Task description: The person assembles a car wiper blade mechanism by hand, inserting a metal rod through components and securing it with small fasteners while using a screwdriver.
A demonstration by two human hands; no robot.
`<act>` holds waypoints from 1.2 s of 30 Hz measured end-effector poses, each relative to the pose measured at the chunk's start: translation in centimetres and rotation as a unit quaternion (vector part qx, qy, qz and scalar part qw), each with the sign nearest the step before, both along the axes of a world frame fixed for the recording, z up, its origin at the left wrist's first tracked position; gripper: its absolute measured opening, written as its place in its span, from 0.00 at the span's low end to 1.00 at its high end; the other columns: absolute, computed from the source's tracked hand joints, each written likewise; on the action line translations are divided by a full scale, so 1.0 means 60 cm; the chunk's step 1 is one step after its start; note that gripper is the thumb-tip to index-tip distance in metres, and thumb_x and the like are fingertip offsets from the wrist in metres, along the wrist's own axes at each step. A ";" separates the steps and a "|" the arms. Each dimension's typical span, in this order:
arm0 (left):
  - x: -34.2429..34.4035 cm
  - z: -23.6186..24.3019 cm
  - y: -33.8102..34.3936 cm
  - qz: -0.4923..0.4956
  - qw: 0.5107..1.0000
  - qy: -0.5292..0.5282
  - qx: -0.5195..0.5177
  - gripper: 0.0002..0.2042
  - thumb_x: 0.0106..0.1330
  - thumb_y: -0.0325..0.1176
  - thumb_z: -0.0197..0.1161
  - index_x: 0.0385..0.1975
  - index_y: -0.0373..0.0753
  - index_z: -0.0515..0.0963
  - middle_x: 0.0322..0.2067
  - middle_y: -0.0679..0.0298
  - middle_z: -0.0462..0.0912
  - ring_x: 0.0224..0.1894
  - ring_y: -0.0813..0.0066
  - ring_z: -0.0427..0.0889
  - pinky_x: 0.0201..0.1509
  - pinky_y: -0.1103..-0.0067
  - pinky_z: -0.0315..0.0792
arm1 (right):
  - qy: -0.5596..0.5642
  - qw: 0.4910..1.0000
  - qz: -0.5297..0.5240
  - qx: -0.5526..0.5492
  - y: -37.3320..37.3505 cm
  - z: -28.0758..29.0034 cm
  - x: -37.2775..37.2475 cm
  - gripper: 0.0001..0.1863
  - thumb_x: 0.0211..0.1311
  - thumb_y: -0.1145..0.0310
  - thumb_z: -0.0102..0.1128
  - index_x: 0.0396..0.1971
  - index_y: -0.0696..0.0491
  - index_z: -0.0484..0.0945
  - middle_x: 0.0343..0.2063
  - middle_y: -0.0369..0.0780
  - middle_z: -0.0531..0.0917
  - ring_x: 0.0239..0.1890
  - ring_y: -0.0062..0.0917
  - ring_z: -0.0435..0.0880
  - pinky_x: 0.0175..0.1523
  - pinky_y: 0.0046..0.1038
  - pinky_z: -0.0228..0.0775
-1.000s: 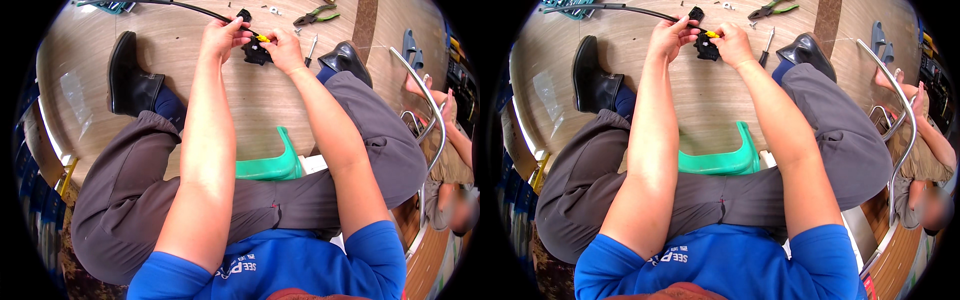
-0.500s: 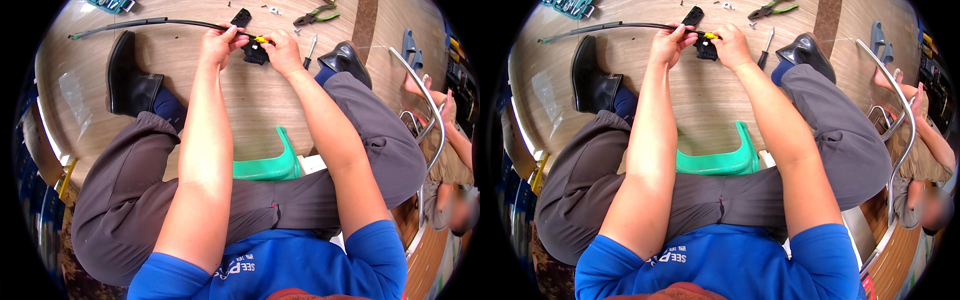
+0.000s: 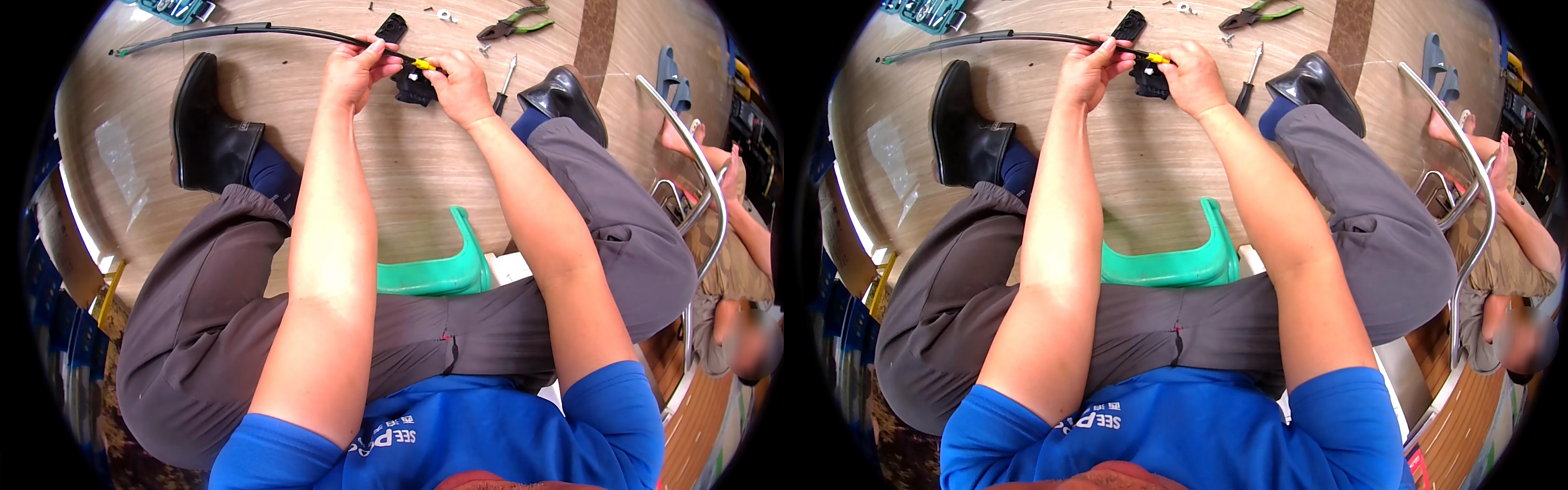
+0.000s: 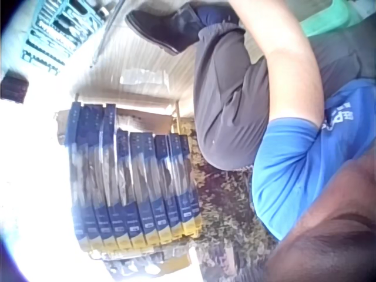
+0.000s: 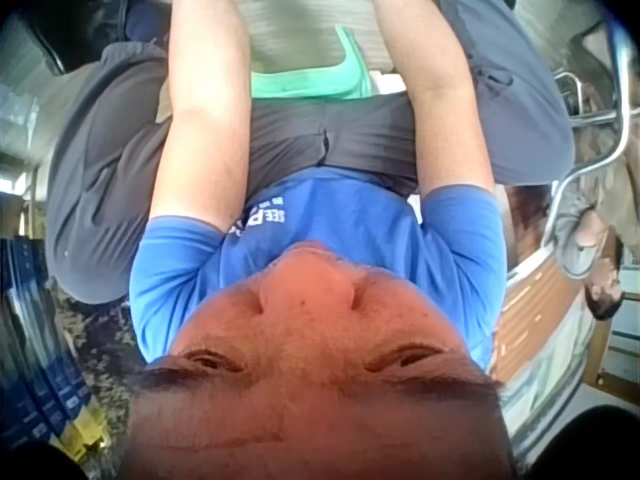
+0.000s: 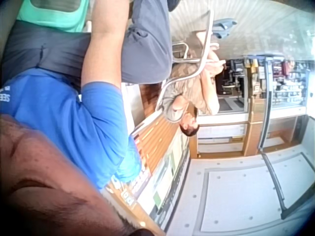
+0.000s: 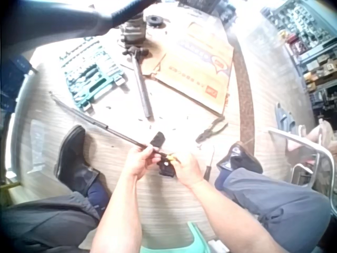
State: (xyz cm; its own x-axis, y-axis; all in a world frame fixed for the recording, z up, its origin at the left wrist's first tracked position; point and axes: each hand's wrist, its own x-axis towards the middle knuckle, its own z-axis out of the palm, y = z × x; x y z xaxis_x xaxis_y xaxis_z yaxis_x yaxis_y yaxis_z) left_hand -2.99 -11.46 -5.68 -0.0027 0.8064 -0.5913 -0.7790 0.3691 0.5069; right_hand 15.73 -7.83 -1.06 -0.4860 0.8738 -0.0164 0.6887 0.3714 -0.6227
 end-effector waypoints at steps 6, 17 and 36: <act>0.008 0.012 0.005 0.026 0.998 0.062 -0.021 0.03 0.64 0.25 0.61 0.34 0.33 0.75 0.30 0.56 0.83 0.26 0.69 0.84 0.34 0.77 0.83 | 0.024 0.991 -0.056 -0.117 0.001 0.014 -0.007 0.09 0.48 0.75 0.66 0.32 0.57 0.79 0.31 0.44 0.80 0.37 0.39 0.80 0.44 0.34 0.73; 0.039 0.040 0.023 0.109 0.980 0.132 -0.104 0.07 0.62 0.22 0.59 0.39 0.32 0.72 0.31 0.53 0.83 0.20 0.70 0.81 0.22 0.78 0.78 | -0.023 0.998 0.029 0.051 -0.012 -0.009 -0.001 0.15 0.49 0.75 0.65 0.39 0.53 0.75 0.37 0.42 0.78 0.44 0.39 0.76 0.51 0.36 0.70; 0.005 0.017 0.009 -0.023 0.994 0.107 0.000 0.07 0.65 0.24 0.61 0.41 0.36 0.72 0.37 0.55 0.85 0.32 0.73 0.83 0.34 0.79 0.79 | 0.015 0.999 0.034 -0.040 0.016 0.003 0.012 0.08 0.54 0.71 0.62 0.34 0.55 0.80 0.33 0.43 0.80 0.39 0.39 0.79 0.46 0.35 0.72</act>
State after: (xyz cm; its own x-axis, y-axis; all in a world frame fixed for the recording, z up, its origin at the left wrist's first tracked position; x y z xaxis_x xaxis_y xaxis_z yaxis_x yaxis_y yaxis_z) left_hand -2.67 -10.91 -4.65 -0.0904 0.8089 -0.5809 -0.6358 0.4021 0.6588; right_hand 16.47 -6.84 -0.88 -0.5457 0.8351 -0.0691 0.6445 0.3656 -0.6715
